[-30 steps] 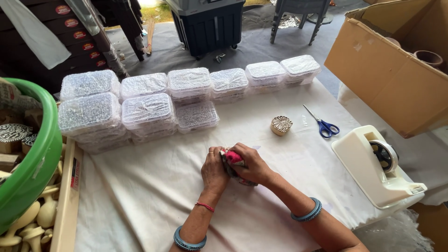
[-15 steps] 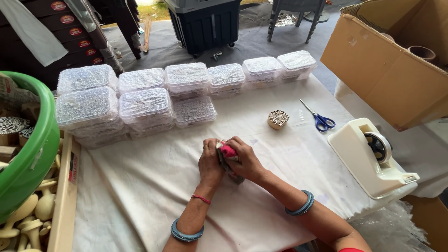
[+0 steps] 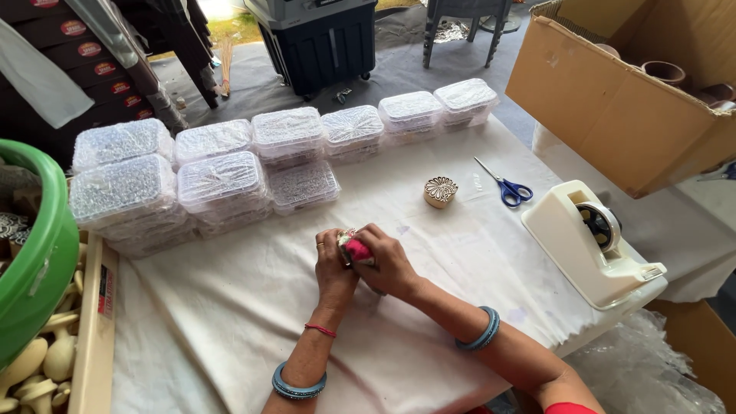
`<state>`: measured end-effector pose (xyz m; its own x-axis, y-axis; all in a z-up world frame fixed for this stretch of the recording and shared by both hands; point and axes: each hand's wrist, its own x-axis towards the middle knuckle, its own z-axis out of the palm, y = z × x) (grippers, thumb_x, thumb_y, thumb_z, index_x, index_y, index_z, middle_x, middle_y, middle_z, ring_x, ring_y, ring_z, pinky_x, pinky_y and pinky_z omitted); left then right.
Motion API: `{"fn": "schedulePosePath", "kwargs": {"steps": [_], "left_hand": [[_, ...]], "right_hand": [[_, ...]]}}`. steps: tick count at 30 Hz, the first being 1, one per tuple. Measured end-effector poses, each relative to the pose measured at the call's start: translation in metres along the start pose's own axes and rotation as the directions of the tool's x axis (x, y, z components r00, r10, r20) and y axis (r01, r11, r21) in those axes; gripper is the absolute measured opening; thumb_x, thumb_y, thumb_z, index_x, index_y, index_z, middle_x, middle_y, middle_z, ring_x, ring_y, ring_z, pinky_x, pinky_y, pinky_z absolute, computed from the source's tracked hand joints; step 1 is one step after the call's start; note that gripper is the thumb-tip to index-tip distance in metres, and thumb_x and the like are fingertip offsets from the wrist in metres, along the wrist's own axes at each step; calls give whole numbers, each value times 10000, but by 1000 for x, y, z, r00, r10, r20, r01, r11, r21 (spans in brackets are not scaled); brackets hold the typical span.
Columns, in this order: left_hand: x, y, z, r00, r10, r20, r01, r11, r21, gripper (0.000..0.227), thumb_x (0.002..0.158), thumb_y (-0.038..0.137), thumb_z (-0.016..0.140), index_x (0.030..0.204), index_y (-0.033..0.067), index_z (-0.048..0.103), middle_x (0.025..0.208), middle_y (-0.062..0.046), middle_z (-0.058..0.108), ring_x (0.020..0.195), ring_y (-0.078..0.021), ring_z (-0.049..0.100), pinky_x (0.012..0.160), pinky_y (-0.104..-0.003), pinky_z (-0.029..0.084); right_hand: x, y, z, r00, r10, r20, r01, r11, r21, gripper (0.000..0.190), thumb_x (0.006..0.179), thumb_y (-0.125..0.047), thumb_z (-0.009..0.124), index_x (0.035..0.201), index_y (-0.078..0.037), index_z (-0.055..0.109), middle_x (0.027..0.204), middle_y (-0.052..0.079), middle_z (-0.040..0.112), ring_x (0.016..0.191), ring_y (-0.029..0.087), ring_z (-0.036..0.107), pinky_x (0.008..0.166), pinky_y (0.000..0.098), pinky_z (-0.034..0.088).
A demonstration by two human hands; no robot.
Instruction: The person wipes and cleans small, round wooden objects with a patterned cloth on a white tablecloth. They handle the objects one at a time, turning them over to clean different sides, and place the cleaned items on the table.
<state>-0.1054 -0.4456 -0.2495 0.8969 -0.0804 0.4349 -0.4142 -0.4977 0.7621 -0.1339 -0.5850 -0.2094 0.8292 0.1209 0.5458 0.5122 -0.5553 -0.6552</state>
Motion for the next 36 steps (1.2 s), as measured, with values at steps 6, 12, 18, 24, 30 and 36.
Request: {"fn": "schedulePosePath", "kwargs": {"steps": [6,12,18,24,30,36], "left_hand": [[0,5,4,997,36,69,-32,998,-56,478,810,11,745,1218,66,501,1202,-139,544,1011,-345,665,824,-459,606],[-1,7,12,995,4,104,6,995,-95,489,811,15,745,1220,75,484,1191,-150,543,984,-346,662,829,-464,601],[1,-11,12,1000,-26,16,28,996,-80,474,759,-24,746,1170,71,529,1155,-162,563,1008,-372,636,854,-480,560],[0,8,6,995,29,95,-18,994,-111,473,786,-19,714,1202,54,502,1161,-163,552,1019,-358,637,873,-472,561],[0,2,8,996,-31,84,40,994,-105,430,820,-20,703,1196,75,517,1179,-147,552,1018,-333,652,872,-458,580],[1,-15,7,999,-22,41,26,993,-116,517,742,-46,735,1194,57,509,1182,-158,539,1035,-352,626,868,-468,562]], "right_hand": [[5,28,-7,998,55,-11,-55,996,-71,336,743,-76,772,1056,-44,655,1056,124,657,893,313,720,773,392,610],[4,33,-8,987,90,-130,-100,992,-71,323,766,-46,769,1069,-24,659,1050,133,661,914,315,718,790,411,597],[0,0,-5,999,-46,-10,47,995,93,349,765,-51,762,1091,-13,642,1104,160,660,955,327,722,802,397,596],[7,36,-8,993,67,-101,-79,990,-119,331,753,-55,780,1067,-36,674,1052,143,665,895,324,713,765,396,587],[-1,23,-2,994,41,-104,-45,998,-42,345,736,-38,770,1064,-24,666,1015,140,661,901,318,713,780,399,586],[-2,3,1,997,-55,60,56,998,-5,310,743,-70,784,1019,-27,649,1017,116,671,851,292,724,742,378,605]]}}
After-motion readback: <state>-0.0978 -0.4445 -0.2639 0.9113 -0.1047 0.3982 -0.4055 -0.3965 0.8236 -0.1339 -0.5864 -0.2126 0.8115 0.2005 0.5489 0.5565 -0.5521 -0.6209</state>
